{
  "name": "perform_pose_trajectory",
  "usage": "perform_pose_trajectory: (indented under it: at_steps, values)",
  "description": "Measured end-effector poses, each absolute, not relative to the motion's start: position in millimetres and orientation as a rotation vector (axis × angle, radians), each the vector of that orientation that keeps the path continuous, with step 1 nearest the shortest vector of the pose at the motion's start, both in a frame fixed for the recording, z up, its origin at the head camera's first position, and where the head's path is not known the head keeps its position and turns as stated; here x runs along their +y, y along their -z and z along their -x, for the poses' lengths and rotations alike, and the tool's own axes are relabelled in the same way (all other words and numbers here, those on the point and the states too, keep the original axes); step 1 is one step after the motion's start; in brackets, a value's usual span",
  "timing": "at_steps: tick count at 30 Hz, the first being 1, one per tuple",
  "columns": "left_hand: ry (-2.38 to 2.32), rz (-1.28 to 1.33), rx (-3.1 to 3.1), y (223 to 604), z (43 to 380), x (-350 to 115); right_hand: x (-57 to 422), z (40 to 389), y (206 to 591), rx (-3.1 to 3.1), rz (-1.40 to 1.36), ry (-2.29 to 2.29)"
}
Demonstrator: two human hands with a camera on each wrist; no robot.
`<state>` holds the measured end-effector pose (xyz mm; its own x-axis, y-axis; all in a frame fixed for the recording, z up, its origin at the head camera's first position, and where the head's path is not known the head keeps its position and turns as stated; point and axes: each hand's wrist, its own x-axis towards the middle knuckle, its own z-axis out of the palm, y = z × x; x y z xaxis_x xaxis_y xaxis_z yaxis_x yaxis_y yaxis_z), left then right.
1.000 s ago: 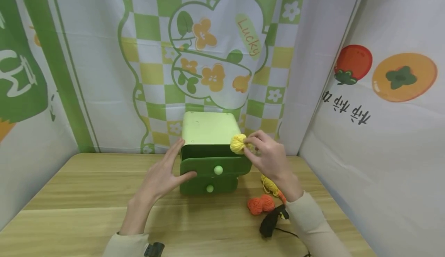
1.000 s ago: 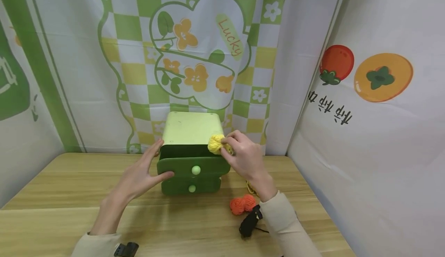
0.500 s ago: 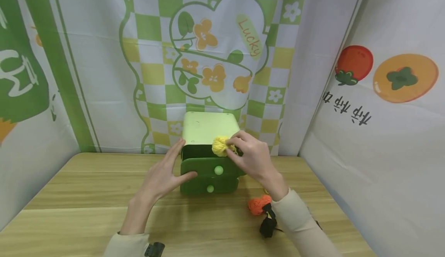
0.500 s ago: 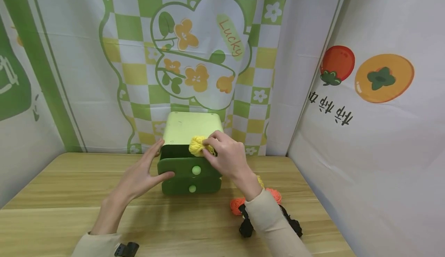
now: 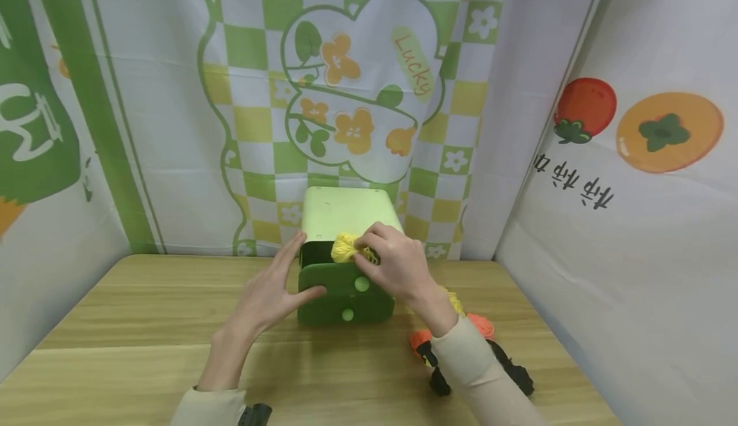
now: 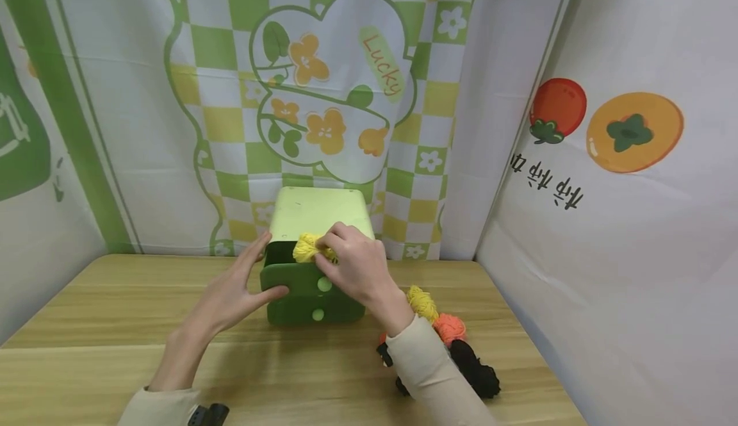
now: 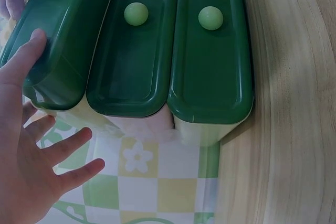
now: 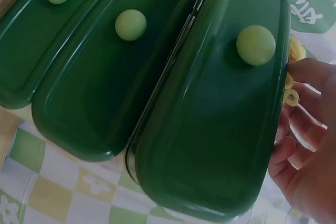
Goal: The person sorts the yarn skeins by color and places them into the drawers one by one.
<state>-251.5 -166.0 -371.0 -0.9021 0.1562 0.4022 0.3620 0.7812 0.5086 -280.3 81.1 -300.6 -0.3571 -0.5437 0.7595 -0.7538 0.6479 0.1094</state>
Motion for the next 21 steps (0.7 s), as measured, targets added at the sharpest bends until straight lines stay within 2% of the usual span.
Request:
perform_pose_trajectory:
  at_steps: [12, 21]
  values:
    - [0.83, 0.406, -2.613, 372.0, 250.6, -167.6, 64.6, 278.6, 302.6, -2.087, -1.012, -0.377]
    - [0.844, 0.405, -2.621, 371.4, 251.2, -167.3, 70.2, 279.0, 302.9, -2.129, -0.986, -0.52]
